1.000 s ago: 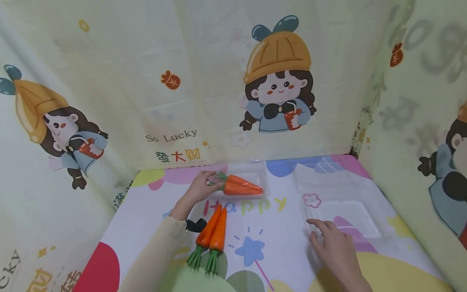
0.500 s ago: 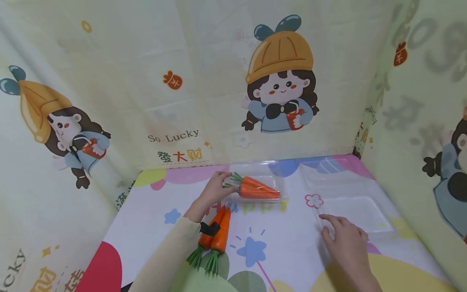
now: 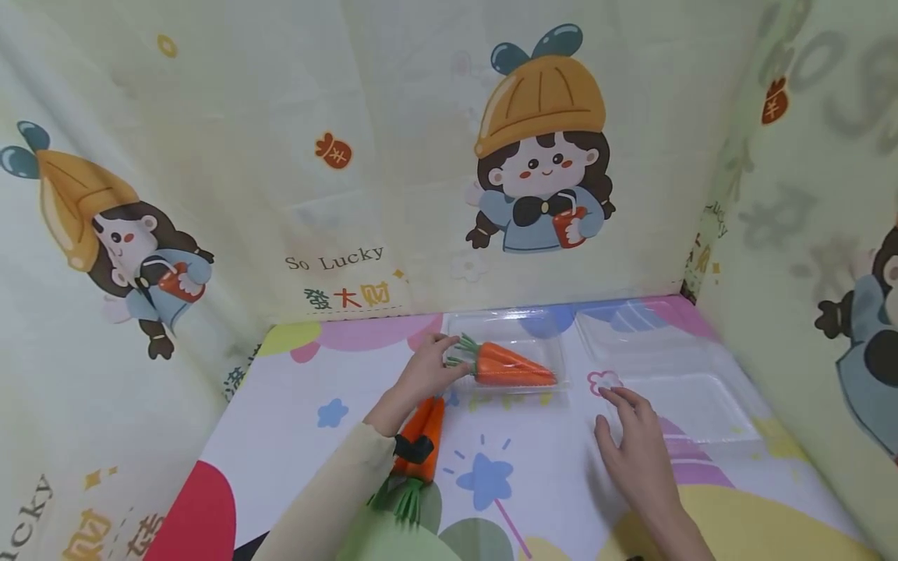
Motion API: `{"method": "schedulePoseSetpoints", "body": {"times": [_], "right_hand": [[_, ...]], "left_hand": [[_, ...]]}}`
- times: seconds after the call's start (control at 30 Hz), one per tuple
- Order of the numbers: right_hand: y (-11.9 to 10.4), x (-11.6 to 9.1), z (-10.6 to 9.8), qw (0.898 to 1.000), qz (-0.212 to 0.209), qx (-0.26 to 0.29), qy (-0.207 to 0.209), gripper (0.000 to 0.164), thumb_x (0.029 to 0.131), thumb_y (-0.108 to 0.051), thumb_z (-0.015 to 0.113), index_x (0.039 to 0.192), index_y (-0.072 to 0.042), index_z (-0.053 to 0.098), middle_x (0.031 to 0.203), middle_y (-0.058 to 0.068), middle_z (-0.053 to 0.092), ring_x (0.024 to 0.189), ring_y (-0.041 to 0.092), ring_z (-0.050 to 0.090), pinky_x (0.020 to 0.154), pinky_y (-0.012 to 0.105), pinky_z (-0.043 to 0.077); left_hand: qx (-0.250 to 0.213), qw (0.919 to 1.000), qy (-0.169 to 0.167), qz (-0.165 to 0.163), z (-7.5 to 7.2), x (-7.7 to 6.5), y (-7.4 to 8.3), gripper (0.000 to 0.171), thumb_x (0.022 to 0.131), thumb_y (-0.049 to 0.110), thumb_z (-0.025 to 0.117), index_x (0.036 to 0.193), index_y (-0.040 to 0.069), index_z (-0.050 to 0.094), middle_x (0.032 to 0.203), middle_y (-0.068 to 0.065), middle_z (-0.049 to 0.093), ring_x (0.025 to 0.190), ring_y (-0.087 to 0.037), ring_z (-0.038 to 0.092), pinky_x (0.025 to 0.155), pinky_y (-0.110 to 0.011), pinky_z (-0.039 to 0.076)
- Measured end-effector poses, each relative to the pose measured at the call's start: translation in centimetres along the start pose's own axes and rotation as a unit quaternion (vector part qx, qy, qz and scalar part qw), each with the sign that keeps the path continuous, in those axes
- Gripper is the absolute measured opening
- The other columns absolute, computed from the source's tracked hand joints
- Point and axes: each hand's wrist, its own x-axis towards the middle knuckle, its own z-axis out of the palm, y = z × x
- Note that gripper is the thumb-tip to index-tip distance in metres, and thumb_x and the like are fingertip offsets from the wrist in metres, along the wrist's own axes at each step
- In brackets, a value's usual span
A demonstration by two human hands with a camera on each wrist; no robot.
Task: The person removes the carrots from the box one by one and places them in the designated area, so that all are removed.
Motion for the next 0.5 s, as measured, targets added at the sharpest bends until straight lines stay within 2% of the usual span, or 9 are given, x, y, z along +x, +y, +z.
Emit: {"method": "schedulePoseSetpoints", "body": {"times": [0.13,0.2,0.27,0.37,0.5], "right_hand": [[-0.7,0.7,0.4,0.998,0.031,0.017,-0.051,0.046,0.099,-0.008,0.063,0.143,0.002,0.055,0.134,0.028,0.057,0.112,0.047,0.063,0.088,0.040,0.050],[-0.7,0.9,0.5,0.995,0.051,0.028,-0.083,0.049,0.101,-0.010,0.061,0.147,0.003,0.051,0.136,0.030,0.057,0.111,0.047,0.066,0.086,0.027,0.053],[-0.6,1.2,0.7,0.990,0.074,0.041,-0.116,0.051,0.103,-0.013,0.060,0.150,0.003,0.047,0.137,0.030,0.059,0.112,0.046,0.067,0.081,0.014,0.049],[-0.4,1.5,1.1,0.975,0.122,0.087,-0.167,0.053,0.106,-0.019,0.056,0.153,0.002,0.042,0.136,0.029,0.060,0.111,0.037,0.070,0.080,0.010,0.049],[-0.3,1.8,1.7,0.947,0.186,0.170,-0.200,0.053,0.109,-0.020,0.052,0.154,0.002,0.036,0.125,0.028,0.060,0.097,0.013,0.073,0.080,0.013,0.054]], "left_hand": [[0.018,0.9998,-0.001,0.011,0.1,-0.5,0.1,0.065,0.094,0.040,0.073,0.150,0.012,0.054,0.153,-0.017,0.047,0.130,-0.033,0.057,0.106,-0.047,0.052],[0.024,0.9996,-0.002,0.016,0.2,-0.8,0.2,0.066,0.094,0.040,0.074,0.150,0.011,0.055,0.152,-0.017,0.048,0.128,-0.033,0.058,0.104,-0.046,0.053],[0.029,0.9994,-0.004,0.020,0.2,-1.2,0.4,0.066,0.093,0.039,0.075,0.149,0.011,0.055,0.152,-0.017,0.049,0.126,-0.033,0.059,0.101,-0.046,0.055],[0.049,0.9985,-0.002,0.025,0.2,-1.9,0.8,0.065,0.093,0.039,0.075,0.149,0.011,0.056,0.151,-0.016,0.050,0.127,-0.033,0.059,0.099,-0.047,0.056],[0.072,0.9971,0.000,0.026,0.1,-2.6,1.3,0.063,0.093,0.037,0.075,0.148,0.014,0.057,0.152,-0.015,0.050,0.127,-0.032,0.060,0.097,-0.048,0.057]]}}
